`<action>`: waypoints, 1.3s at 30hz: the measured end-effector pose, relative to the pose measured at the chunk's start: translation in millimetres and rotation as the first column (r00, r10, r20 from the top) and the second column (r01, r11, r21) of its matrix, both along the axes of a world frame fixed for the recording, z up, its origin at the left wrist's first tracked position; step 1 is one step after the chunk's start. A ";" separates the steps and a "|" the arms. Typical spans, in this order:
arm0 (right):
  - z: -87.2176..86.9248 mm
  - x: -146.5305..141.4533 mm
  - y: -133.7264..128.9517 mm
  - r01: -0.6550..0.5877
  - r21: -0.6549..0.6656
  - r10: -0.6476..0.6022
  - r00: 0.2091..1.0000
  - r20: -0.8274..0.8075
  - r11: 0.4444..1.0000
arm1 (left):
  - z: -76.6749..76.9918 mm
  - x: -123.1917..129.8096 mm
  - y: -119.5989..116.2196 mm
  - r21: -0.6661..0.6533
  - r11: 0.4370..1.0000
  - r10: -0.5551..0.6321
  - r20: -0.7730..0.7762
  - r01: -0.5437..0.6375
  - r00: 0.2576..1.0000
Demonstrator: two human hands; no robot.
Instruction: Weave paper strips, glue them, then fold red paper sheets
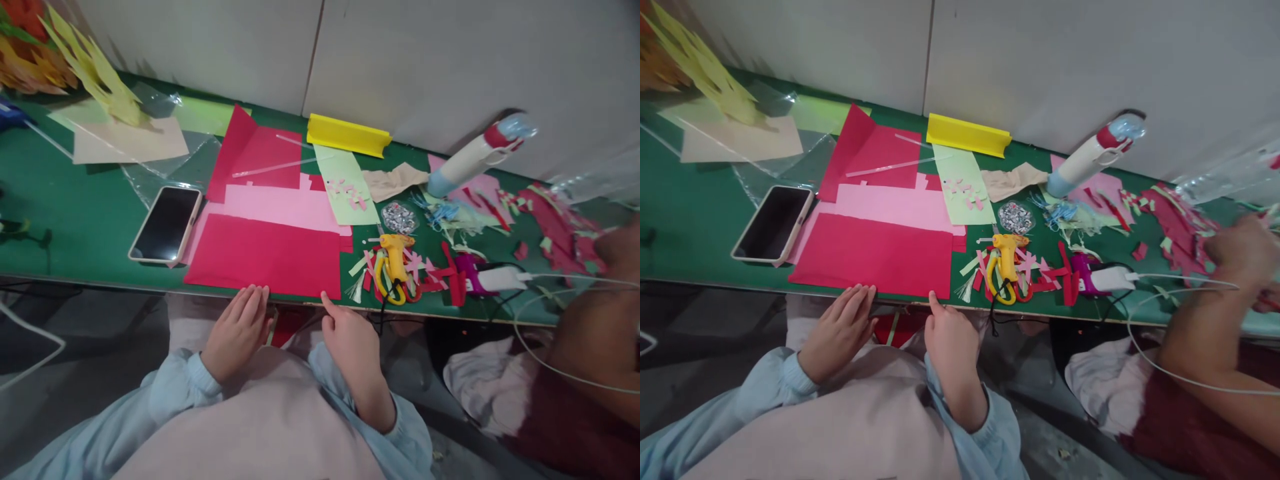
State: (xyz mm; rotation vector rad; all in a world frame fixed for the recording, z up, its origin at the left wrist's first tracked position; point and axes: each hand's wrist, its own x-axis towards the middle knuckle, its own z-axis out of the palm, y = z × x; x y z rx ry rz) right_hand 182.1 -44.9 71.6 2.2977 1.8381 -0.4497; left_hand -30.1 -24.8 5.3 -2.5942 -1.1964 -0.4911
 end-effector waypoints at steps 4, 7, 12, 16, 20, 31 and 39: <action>2.8 -1.0 1.2 0.014 -0.015 -0.014 1.000 0.002 1.000 | -4.3 -19.2 2.9 -0.012 1.000 0.009 -0.009 -0.009 1.000; 4.0 -2.2 2.7 0.021 -0.029 -0.020 1.000 0.014 0.999 | -5.2 -31.6 5.4 -0.008 1.000 0.023 -0.004 -0.023 1.000; 3.9 -3.7 3.8 0.037 -0.050 -0.034 0.998 0.044 0.998 | 1.4 -53.8 10.0 0.046 0.998 0.054 -0.022 -0.053 0.998; 3.2 -4.2 4.1 0.059 -0.064 -0.055 0.997 0.053 0.996 | 8.4 -71.1 14.4 0.107 0.993 0.051 -0.016 -0.049 0.999; 3.2 -6.0 5.0 0.093 -0.086 -0.088 0.994 0.064 0.992 | 9.1 -85.2 16.8 0.120 0.992 0.045 -0.012 -0.043 0.999; 2.8 -6.2 3.4 0.060 -0.094 -0.056 0.998 0.042 0.994 | 4.9 -106.6 17.1 0.073 0.994 0.080 -0.023 -0.078 0.997; -3.3 -52.2 10.8 -0.343 0.182 0.333 0.939 0.085 0.922 | 12.8 -100.6 15.7 -0.007 0.996 0.086 -0.100 -0.087 0.991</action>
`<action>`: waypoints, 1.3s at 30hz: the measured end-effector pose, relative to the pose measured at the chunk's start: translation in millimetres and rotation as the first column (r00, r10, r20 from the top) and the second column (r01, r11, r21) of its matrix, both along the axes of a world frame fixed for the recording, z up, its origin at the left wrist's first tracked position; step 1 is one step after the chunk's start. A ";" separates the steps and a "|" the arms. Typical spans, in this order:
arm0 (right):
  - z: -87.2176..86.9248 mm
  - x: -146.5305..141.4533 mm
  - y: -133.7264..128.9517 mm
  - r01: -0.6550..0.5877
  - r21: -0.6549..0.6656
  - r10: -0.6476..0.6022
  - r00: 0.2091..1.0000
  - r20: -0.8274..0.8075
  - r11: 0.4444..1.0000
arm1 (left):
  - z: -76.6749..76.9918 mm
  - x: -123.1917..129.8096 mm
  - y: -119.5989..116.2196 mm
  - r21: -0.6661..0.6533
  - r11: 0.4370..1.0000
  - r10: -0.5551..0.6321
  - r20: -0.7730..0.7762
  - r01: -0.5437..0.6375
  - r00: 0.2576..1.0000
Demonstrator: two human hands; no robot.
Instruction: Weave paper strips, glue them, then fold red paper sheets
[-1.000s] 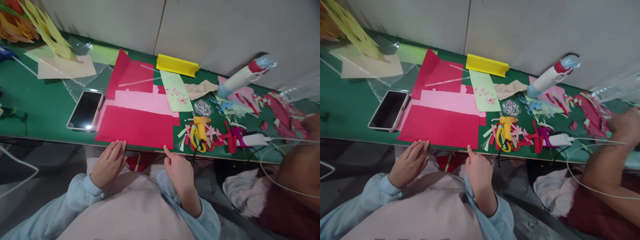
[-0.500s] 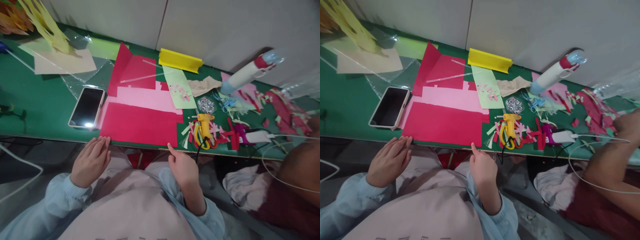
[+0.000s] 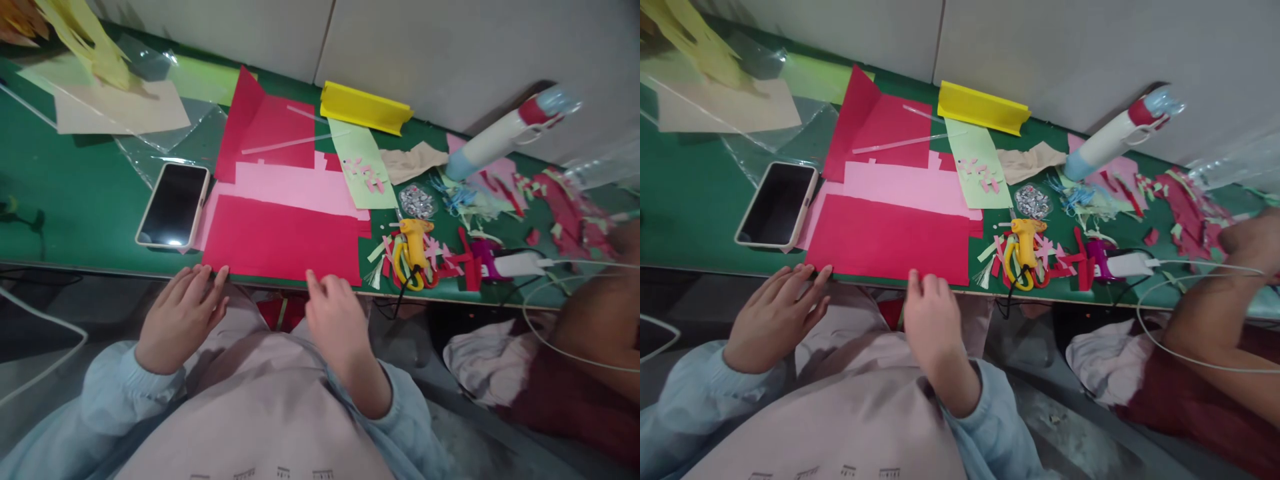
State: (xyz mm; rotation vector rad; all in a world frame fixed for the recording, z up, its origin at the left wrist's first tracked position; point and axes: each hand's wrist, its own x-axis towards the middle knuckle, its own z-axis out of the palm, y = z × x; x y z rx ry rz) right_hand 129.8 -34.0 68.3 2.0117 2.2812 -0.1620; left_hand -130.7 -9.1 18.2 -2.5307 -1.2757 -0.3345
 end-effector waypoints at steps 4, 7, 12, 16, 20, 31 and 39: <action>-17.9 -44.6 9.6 -0.268 0.175 0.288 0.952 -0.102 0.947 | 6.7 6.1 0.1 -0.025 0.999 0.020 -0.068 -0.021 0.997; -31.3 -66.8 11.4 -0.281 0.221 0.312 0.942 -0.120 0.934 | 8.2 9.1 -0.7 -0.035 0.999 0.018 -0.064 -0.020 0.998; -42.5 -71.3 3.8 -0.215 0.241 0.250 0.960 -0.128 0.946 | 4.5 10.3 -4.2 -0.080 0.996 0.034 0.025 -0.031 0.999; -46.5 -60.0 -4.3 -0.194 0.272 0.221 0.973 -0.072 0.943 | 3.7 12.6 -7.2 -0.093 0.994 0.062 0.050 -0.057 0.997; -46.7 -45.0 -11.3 -0.150 0.248 0.172 0.983 -0.068 0.957 | 5.7 14.9 -9.1 -0.121 0.990 0.087 0.081 -0.077 0.993; -47.0 -0.5 -30.0 0.000 0.273 -0.008 1.000 0.029 0.962 | 7.5 15.5 -10.0 -0.143 0.987 0.091 0.092 -0.077 0.992; -56.1 24.4 -38.0 0.099 0.364 -0.130 0.990 0.060 0.926 | 7.1 15.0 -9.7 -0.187 0.979 0.108 0.123 -0.084 0.986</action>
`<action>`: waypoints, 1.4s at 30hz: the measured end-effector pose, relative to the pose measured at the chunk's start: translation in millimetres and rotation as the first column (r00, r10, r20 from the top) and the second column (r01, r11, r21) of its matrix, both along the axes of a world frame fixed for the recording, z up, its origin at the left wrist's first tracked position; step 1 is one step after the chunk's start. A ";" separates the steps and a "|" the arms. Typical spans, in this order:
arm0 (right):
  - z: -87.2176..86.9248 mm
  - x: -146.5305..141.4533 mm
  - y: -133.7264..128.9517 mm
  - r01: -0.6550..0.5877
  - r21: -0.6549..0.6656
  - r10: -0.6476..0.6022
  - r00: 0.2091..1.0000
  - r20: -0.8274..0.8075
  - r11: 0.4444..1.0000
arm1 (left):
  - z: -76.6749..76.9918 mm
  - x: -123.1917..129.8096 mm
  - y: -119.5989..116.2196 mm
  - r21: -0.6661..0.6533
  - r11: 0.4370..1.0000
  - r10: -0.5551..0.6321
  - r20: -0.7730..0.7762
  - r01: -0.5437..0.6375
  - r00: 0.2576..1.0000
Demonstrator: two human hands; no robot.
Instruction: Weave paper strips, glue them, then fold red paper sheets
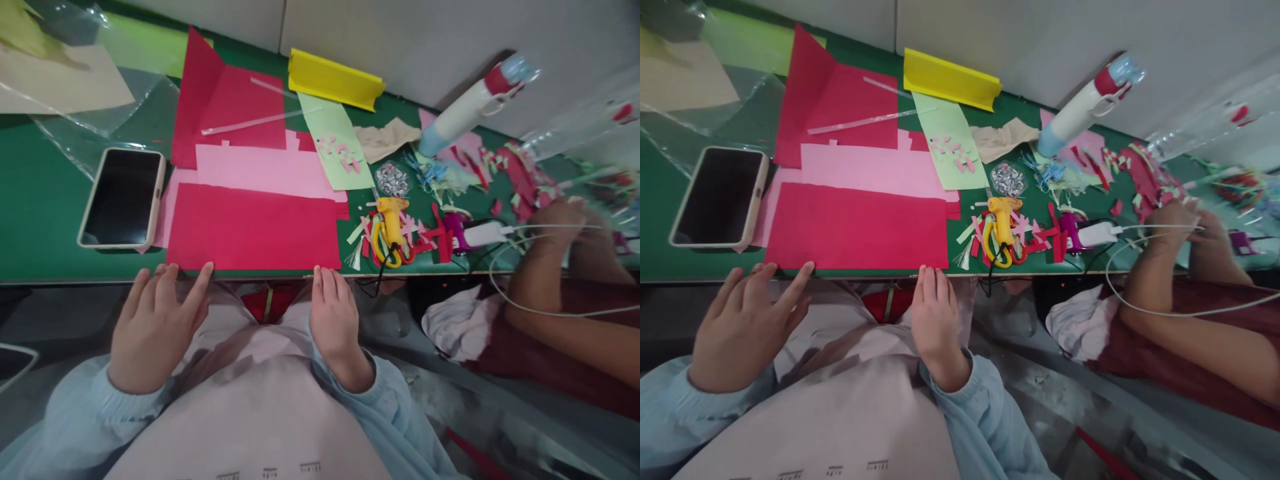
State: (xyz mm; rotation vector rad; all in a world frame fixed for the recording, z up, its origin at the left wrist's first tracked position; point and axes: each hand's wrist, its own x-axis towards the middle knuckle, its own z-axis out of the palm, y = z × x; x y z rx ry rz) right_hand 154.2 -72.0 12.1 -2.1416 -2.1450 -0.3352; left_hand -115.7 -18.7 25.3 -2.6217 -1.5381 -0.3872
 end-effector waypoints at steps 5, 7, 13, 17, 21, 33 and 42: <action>1.6 14.6 -3.6 0.072 0.038 -0.074 0.996 0.056 0.997 | 1.6 -0.4 0.3 0.013 1.000 -0.002 -0.043 0.002 0.999; 2.0 19.1 -4.8 0.098 0.037 -0.100 0.994 0.048 0.994 | 1.1 -1.0 0.3 0.020 1.000 -0.003 -0.059 0.004 0.998; 3.1 23.8 -4.8 0.147 0.032 -0.148 0.989 0.015 0.989 | -3.5 -1.2 0.5 0.098 0.995 -0.001 -0.130 0.013 0.991; 9.3 29.4 -1.1 0.128 -0.014 -0.129 0.990 -0.056 0.992 | -5.8 -6.4 1.9 0.080 0.997 -0.002 -0.066 0.007 0.998; 17.0 43.3 3.1 0.070 -0.032 -0.075 0.983 -0.165 0.997 | -10.5 -21.4 1.8 0.066 0.997 -0.035 0.047 0.032 0.998; 13.6 -51.6 34.2 -0.450 0.108 0.462 0.872 -0.160 0.886 | -26.8 8.5 -3.7 0.176 0.977 -0.156 0.198 0.121 0.968; -2.9 -77.6 39.7 -0.430 0.068 0.435 0.894 -0.112 0.900 | -35.3 33.5 -12.0 0.162 0.982 -0.114 0.103 0.097 0.988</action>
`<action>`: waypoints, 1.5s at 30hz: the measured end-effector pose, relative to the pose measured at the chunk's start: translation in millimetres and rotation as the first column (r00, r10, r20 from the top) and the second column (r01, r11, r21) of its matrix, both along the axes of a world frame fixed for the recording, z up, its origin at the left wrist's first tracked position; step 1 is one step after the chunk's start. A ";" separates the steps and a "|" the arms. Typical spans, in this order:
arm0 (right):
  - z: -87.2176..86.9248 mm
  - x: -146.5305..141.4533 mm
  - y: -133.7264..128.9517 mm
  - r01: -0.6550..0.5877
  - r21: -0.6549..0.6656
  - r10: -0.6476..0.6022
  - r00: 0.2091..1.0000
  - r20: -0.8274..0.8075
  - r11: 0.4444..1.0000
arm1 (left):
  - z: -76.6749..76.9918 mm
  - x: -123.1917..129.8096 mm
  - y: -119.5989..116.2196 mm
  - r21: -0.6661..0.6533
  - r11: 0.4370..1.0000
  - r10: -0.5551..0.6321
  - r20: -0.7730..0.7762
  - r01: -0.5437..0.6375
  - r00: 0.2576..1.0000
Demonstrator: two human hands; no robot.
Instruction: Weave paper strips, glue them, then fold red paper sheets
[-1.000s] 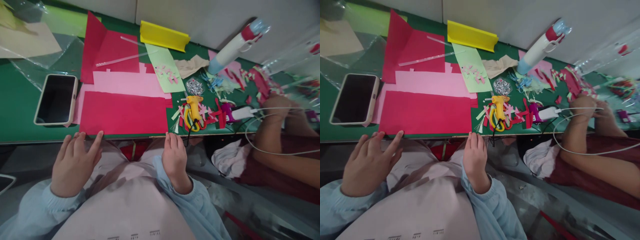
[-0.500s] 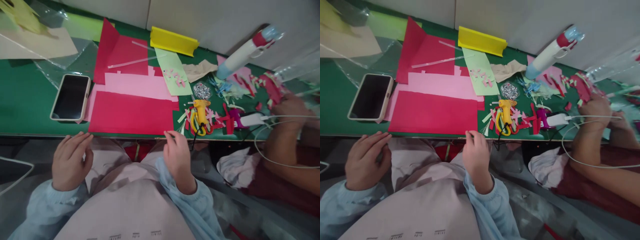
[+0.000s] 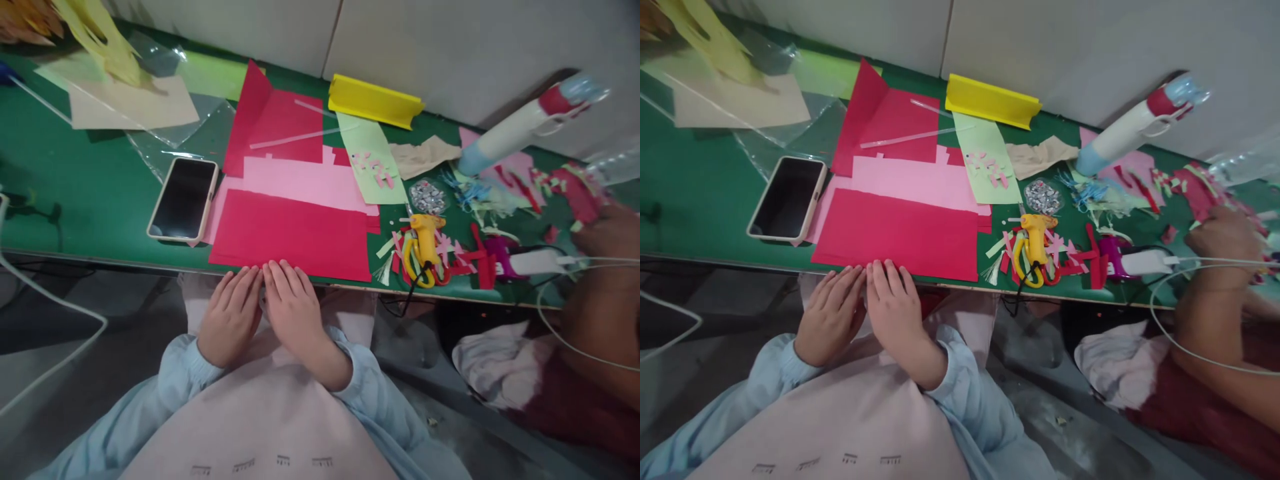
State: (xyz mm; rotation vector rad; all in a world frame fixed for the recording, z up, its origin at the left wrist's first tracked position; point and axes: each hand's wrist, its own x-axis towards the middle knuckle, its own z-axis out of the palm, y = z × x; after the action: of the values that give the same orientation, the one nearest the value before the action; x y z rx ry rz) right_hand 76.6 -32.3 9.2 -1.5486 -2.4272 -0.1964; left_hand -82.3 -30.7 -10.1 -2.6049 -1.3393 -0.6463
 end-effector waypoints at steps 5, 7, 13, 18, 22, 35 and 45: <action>2.6 0.4 -0.9 -0.001 -0.017 0.002 1.000 0.027 1.000 | 6.0 -1.8 -0.2 -0.019 0.993 0.114 -0.022 -0.114 0.993; 3.1 0.1 -1.5 0.002 -0.021 -0.002 0.999 0.034 1.000 | 7.6 -6.2 0.4 -0.023 0.985 0.172 -0.032 -0.173 0.985; 2.9 1.0 -2.3 0.005 -0.053 -0.004 0.999 0.037 0.999 | 11.3 -24.9 3.8 0.007 0.972 0.236 -0.059 -0.236 0.970; 7.3 2.7 -3.0 0.009 -0.086 -0.006 0.999 0.036 0.996 | 13.8 -30.7 4.6 0.012 0.977 0.215 -0.094 -0.215 0.972; 12.4 5.2 -7.0 0.065 -0.068 -0.061 0.996 0.058 0.996 | 14.1 -29.7 3.5 0.018 0.974 0.228 -0.102 -0.227 0.968; 4.1 37.2 -25.3 0.255 -0.037 -0.252 0.965 0.078 0.966 | 15.2 -28.4 0.0 -0.067 0.954 0.286 -0.104 -0.293 0.953; -1.7 70.3 -35.2 0.407 0.068 -0.410 0.910 0.054 0.911 | 14.2 -26.5 -0.2 -0.116 0.937 0.316 -0.123 -0.330 0.941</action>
State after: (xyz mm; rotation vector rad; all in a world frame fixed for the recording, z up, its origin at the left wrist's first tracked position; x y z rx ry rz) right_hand 146.9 -67.5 7.6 -2.0388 -2.0905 -0.3951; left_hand -108.7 -30.8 4.1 -2.3901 -1.7786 -0.3768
